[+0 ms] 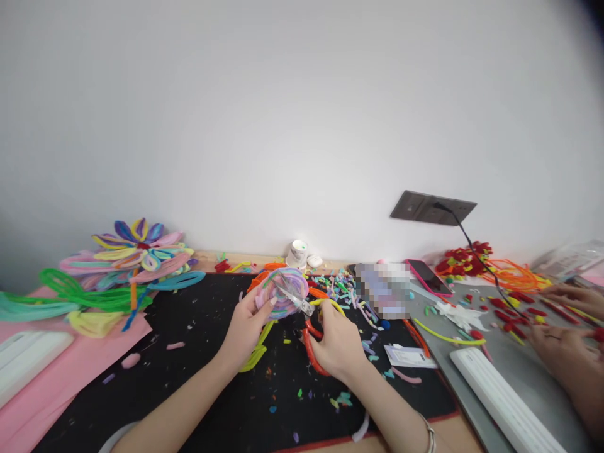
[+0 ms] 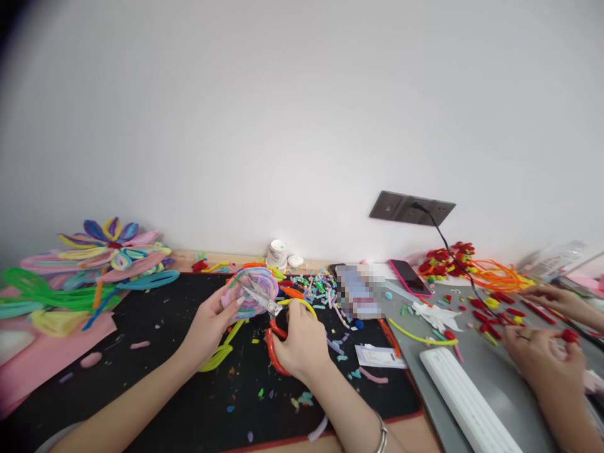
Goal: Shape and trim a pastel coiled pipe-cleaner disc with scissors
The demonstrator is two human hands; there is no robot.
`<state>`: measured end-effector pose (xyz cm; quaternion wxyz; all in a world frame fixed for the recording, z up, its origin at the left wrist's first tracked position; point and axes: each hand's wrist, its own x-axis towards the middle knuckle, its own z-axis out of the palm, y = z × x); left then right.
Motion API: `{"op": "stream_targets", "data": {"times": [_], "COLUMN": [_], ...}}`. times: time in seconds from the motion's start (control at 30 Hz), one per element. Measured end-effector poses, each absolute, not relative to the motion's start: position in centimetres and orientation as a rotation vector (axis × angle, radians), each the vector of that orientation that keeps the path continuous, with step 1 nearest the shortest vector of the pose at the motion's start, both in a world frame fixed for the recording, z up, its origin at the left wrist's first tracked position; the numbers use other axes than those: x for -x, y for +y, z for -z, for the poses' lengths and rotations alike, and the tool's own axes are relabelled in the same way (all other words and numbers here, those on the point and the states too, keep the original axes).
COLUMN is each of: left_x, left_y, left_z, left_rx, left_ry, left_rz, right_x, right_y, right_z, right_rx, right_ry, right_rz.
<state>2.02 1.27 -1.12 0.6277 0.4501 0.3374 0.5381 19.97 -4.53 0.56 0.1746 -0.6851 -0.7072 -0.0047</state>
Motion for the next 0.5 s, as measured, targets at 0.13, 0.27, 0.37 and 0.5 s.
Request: {"op": "stream_targets", "data": {"times": [0.13, 0.27, 0.37, 0.5], "left_x": [-1.9, -2.0, -2.2, -2.5], "left_y": [1.3, 1.2, 0.9, 0.6], "left_z": [0.9, 0.7, 0.7, 0.8], "left_rx": [-0.980, -0.982, -1.001, -1.019], "left_ry": [0.792, 0.817, 0.806, 0.737], "left_rz": [-1.241, -1.237, -1.222, -1.182], "right_x": [-20.8, -21.5, -21.5, -20.9], "right_y": [-4.3, -4.2, -4.2, -4.2], "right_z": [-1.0, -1.2, -1.1, -0.5], "right_rx": [1.835, 1.833, 1.913, 1.939], "right_ry": [-2.011, -1.950, -1.936, -1.999], "right_rz": [0.018, 0.040, 0.092, 0.134]}}
